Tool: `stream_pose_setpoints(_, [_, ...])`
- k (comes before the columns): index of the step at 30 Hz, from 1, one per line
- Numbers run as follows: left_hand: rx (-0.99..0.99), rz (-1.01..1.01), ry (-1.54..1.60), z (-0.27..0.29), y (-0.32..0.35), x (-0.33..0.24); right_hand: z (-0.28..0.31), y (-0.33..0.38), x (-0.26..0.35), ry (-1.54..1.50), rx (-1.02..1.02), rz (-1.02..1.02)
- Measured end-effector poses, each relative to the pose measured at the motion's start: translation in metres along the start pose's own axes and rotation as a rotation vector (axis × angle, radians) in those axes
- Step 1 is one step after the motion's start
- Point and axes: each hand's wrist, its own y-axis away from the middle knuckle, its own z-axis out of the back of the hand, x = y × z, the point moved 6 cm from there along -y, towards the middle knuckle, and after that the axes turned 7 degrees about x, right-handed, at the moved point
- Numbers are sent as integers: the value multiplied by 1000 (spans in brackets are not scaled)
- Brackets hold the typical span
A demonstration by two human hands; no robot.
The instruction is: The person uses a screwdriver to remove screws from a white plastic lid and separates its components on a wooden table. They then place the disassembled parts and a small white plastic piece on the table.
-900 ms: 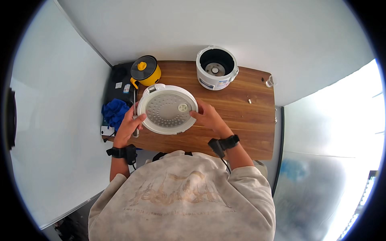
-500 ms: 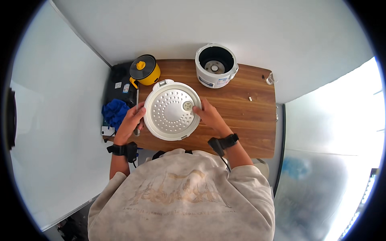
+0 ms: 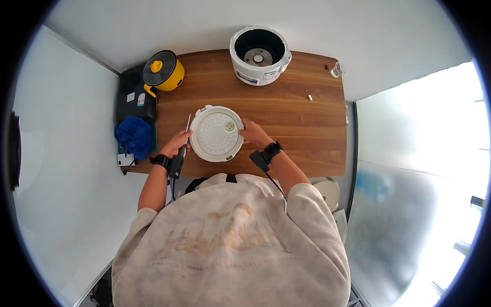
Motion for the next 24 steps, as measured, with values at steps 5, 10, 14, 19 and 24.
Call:
stream_pose_setpoints(5, [-61,26,65,12,-18,32,-2,-8,-2,164,-66,-22])
stream_pose_setpoints(10, [-100,30,154,-1,-18,35,-2,-16,-17,225,-37,-3])
stream_pose_setpoints(14, [-103,-31,150,-4,-26,28,5,-18,-28,561,-194,158])
stream_pose_setpoints(19, [-70,-69,191,-4,-27,23,-45,30,51,922,-103,403])
stream_pose_setpoints(24, [-75,-86,230,-6,-35,23,-81,33,38,1116,174,463])
